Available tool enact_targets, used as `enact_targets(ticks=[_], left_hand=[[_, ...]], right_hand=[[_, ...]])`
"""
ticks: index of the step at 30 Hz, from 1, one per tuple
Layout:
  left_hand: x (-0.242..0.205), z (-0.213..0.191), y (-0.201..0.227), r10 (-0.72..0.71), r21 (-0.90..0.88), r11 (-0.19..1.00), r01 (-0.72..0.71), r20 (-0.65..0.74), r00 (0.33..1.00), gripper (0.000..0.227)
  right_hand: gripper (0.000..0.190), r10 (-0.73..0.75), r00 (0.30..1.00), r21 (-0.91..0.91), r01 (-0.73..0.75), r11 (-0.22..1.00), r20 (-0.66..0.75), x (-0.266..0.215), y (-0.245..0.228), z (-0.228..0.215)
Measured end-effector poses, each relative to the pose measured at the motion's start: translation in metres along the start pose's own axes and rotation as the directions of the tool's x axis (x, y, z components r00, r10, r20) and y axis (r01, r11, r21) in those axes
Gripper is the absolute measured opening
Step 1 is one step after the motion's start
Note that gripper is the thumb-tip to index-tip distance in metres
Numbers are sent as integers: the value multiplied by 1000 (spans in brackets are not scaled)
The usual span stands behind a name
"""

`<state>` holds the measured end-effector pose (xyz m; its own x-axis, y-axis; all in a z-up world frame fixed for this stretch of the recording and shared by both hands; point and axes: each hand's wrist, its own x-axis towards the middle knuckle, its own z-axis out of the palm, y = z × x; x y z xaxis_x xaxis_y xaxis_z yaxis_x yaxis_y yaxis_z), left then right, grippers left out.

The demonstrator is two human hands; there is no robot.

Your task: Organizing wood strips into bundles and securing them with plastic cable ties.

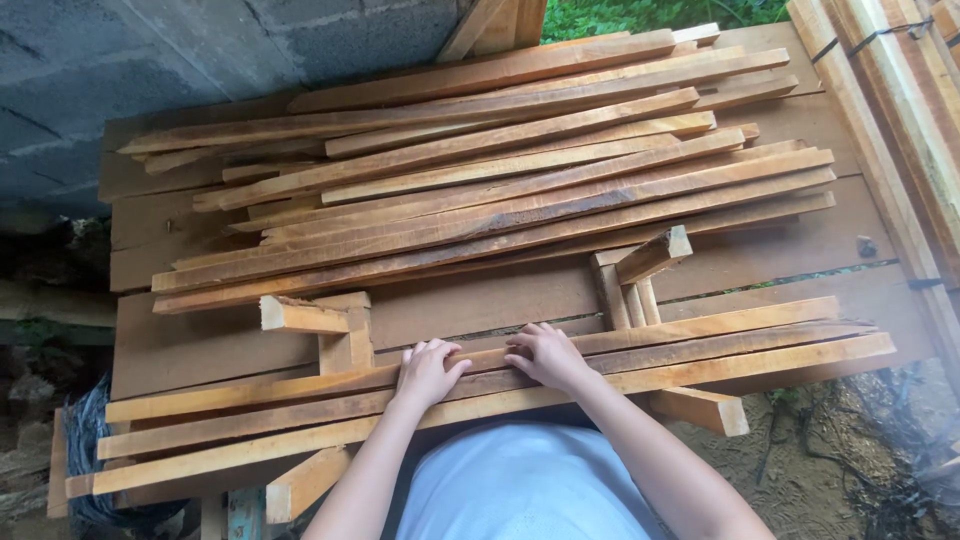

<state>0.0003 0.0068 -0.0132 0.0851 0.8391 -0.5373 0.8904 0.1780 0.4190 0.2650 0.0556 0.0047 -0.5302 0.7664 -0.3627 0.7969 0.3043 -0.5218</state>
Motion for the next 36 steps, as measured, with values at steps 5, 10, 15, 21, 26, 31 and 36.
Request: enact_targets(ticks=[5, 10, 15, 21, 26, 31, 36], left_hand=[[-4, 4, -3, -22, 0, 1000, 22, 30, 999, 33], [-20, -11, 14, -2, 43, 999, -1, 68, 998, 48], [-25, -11, 22, -5, 68, 998, -3, 115, 993, 63], [-11, 35, -9, -9, -33, 999, 3, -176, 984, 36], [12, 52, -21, -106, -45, 994, 99, -206, 973, 24], [6, 34, -13, -104, -29, 994, 101, -141, 984, 25], [-13, 26, -1, -8, 58, 998, 13, -77, 997, 37]], right_hand=[[31, 22, 1000, 28, -23, 999, 16, -3, 3, 2], [38, 61, 992, 17, -64, 998, 106, -1, 7, 4], [38, 164, 970, 38, -174, 984, 178, 5, 3, -1], [40, 276, 946, 59, -289, 955, 171, 5, 1, -3], [29, 188, 982, 93, -190, 977, 36, 10, 14, 17], [29, 103, 994, 73, -100, 992, -47, 10, 9, 13], [31, 23, 996, -89, -31, 996, -80, -1, -4, 16]])
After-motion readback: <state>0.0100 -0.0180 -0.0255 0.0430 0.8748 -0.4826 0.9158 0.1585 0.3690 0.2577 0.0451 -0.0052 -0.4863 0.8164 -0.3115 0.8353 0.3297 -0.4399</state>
